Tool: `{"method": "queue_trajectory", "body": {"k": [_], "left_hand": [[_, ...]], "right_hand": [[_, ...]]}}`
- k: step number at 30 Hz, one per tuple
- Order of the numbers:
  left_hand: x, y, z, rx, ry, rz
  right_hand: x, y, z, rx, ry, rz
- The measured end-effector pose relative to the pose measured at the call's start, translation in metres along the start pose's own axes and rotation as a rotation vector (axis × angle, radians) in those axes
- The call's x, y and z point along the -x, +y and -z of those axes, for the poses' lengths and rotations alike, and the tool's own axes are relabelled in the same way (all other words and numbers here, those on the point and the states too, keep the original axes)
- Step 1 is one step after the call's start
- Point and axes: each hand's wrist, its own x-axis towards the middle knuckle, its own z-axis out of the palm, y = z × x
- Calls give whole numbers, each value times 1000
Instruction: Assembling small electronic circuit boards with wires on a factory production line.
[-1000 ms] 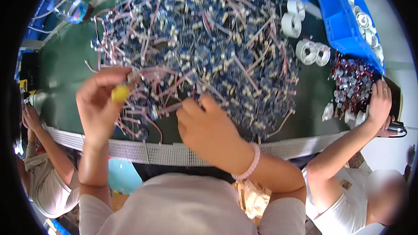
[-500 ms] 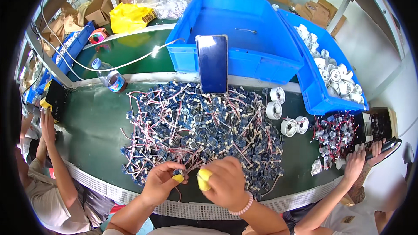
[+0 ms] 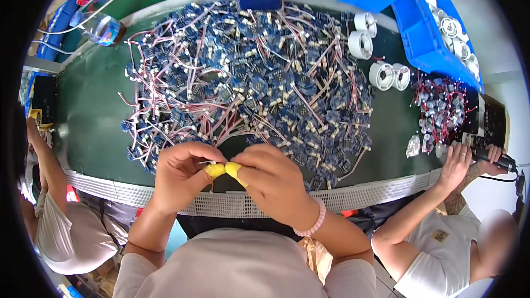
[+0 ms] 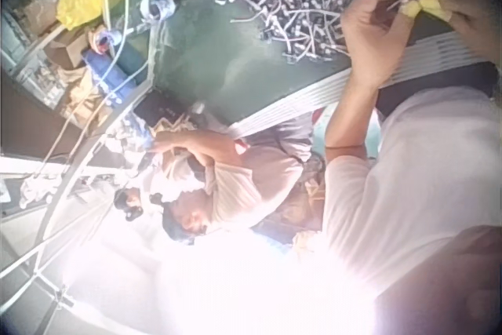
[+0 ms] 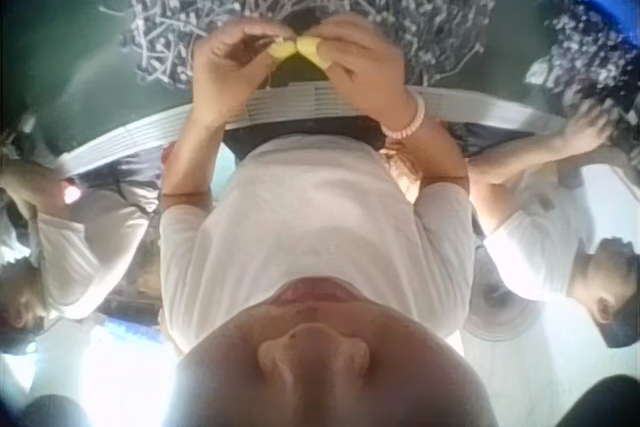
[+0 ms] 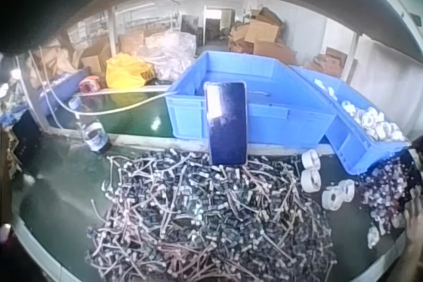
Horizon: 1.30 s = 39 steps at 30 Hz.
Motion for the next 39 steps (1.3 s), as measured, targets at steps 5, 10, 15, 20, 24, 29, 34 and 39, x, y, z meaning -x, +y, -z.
{"method": "queue_trajectory", "body": {"k": [5, 10, 15, 20, 24, 29, 34, 39], "left_hand": [[0, -8, -4, -50, 17, -60], [1, -4, -1, -299, -79, -250], [7, -2, -5, 18, 57, 13], [3, -14, -10, 9, 120, -75], [4, -17, -7, 51, 172, -69], [4, -19, -6, -5, 193, -50], [2, -14, -13, -40, 196, -27], [8, -12, -2, -139, 142, -10]], "right_hand": [[5, 5, -3, -257, 76, -158], [8, -2, 6, -415, 3, -493], [9, -1, 4, -395, 46, -474], [7, -1, -6, -265, 33, -440], [1, 3, -11, -194, 53, -325], [-5, 5, -11, -77, -14, -271], [-6, 5, -8, 28, 35, -141], [0, 11, -8, -100, 4, -123]]}}
